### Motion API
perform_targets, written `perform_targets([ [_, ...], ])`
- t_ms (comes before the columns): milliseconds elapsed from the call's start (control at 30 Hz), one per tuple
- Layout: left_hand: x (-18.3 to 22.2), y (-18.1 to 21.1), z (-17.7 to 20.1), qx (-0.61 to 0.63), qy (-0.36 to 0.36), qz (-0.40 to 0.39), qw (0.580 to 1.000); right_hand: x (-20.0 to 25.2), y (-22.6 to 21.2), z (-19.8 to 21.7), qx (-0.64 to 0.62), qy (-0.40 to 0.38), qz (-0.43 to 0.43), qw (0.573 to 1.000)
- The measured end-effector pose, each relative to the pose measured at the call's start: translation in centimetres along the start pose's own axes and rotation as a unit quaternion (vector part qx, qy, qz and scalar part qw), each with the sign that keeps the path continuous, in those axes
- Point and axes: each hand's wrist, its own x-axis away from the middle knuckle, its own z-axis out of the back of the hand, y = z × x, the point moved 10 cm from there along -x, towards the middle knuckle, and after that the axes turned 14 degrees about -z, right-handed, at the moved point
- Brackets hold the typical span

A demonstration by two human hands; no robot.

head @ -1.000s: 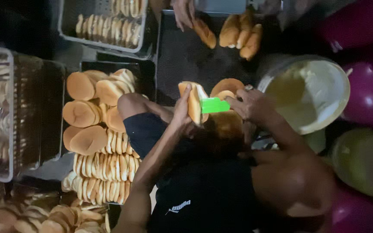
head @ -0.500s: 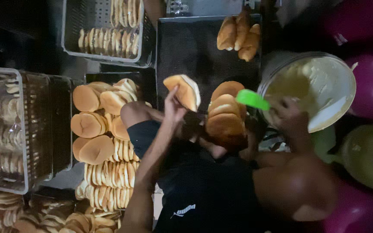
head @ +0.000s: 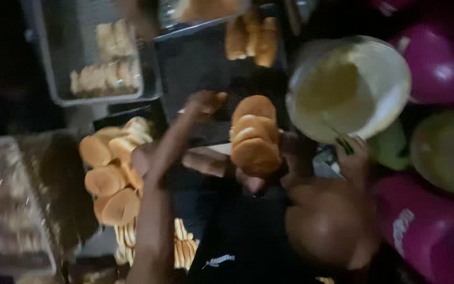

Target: The person spreads a white cream onto the inside of sliced buns using a small spatula and places the completed buns onto a metal tray.

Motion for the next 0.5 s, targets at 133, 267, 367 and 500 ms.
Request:
perform_targets([
  [133,-2.5,3.3,6.2,0.105,0.075,-0.058,0.990,-3.8,0.7,-0.1,0.018,-0.094,-0.050,0.994],
  [267,-1.2,9.6,9.9,0.201,0.231,-0.200,0.931,-9.9,4.9,-5.6,0.170,-0.169,-0.027,0.970],
  [367,3.6,16.3,9.8,-0.041,0.366,-0.286,0.885,-17.8,7.7,-10.8,0.212,-0.197,-0.091,0.953],
  [500,14.7,22.1,1.5,0.041,0.349,-0.343,0.871,-22.2,9.7,-14.6,0.219,-0.203,-0.181,0.937],
])
